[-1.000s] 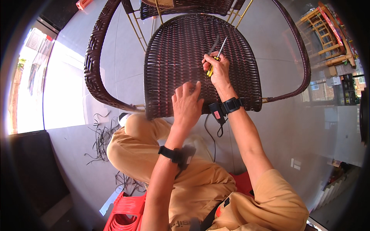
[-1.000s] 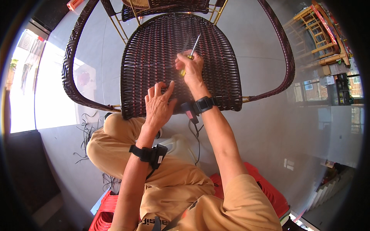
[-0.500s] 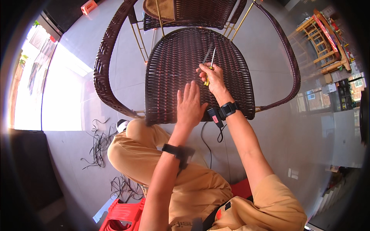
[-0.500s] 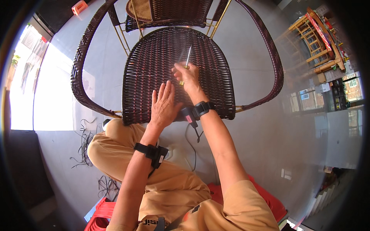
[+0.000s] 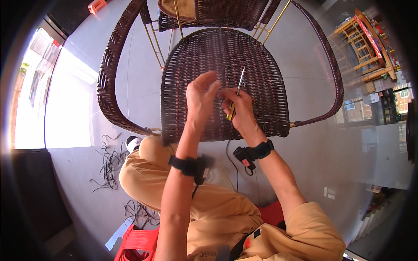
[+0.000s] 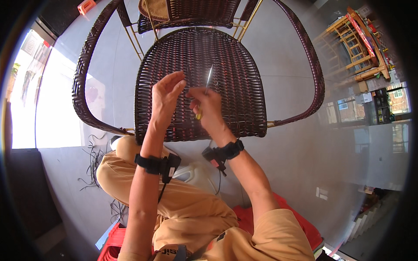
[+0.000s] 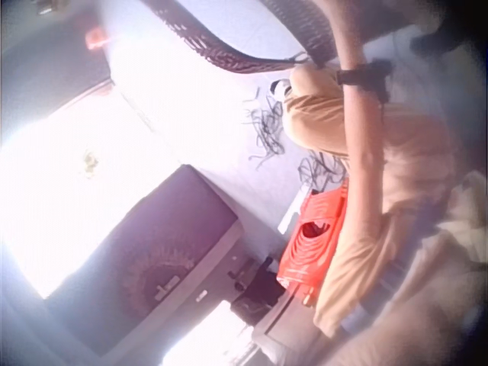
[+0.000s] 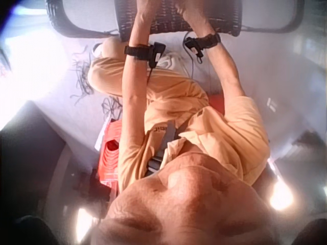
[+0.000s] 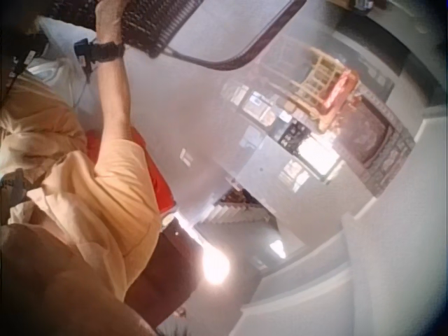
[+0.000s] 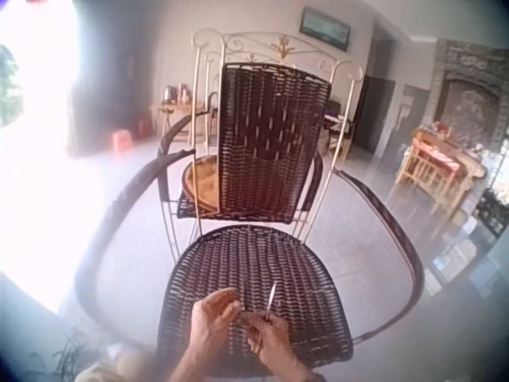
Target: The person repairs a wicker chair by threading a plastic strip through the weave using a metal pick tool.
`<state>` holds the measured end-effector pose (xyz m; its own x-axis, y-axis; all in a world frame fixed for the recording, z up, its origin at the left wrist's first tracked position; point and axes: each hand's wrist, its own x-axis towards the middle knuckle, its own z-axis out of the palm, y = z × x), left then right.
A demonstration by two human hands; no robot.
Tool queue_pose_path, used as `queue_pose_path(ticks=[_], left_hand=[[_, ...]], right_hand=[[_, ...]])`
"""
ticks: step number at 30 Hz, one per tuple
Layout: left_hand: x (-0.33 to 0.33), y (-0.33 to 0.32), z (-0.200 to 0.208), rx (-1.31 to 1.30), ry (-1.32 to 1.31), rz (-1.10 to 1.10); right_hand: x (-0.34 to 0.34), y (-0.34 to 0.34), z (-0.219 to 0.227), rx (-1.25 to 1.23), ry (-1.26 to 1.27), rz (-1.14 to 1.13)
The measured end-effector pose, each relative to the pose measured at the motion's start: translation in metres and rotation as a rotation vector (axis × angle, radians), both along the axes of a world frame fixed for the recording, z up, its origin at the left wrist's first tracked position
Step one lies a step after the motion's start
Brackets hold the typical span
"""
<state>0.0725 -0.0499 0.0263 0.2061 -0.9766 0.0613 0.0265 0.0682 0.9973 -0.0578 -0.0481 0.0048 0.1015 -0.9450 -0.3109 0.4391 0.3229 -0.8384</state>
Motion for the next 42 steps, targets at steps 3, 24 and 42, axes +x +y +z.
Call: queue_pose_path(ticks=[3,24,42], left_hand=[[-0.005,-0.011,-0.003,0.053,0.148,-0.071],[-0.016,0.013,-0.037,0.332,0.443,-0.001],[-0.024,0.011,-0.039,0.377,0.233,0.096]], right_hand=[[-0.001,0.012,-0.004,0.051,-0.035,-0.055],[-0.061,0.023,0.002,-0.659,1.184,0.154],[-0.049,0.009,0.023,-0.650,1.261,0.317]])
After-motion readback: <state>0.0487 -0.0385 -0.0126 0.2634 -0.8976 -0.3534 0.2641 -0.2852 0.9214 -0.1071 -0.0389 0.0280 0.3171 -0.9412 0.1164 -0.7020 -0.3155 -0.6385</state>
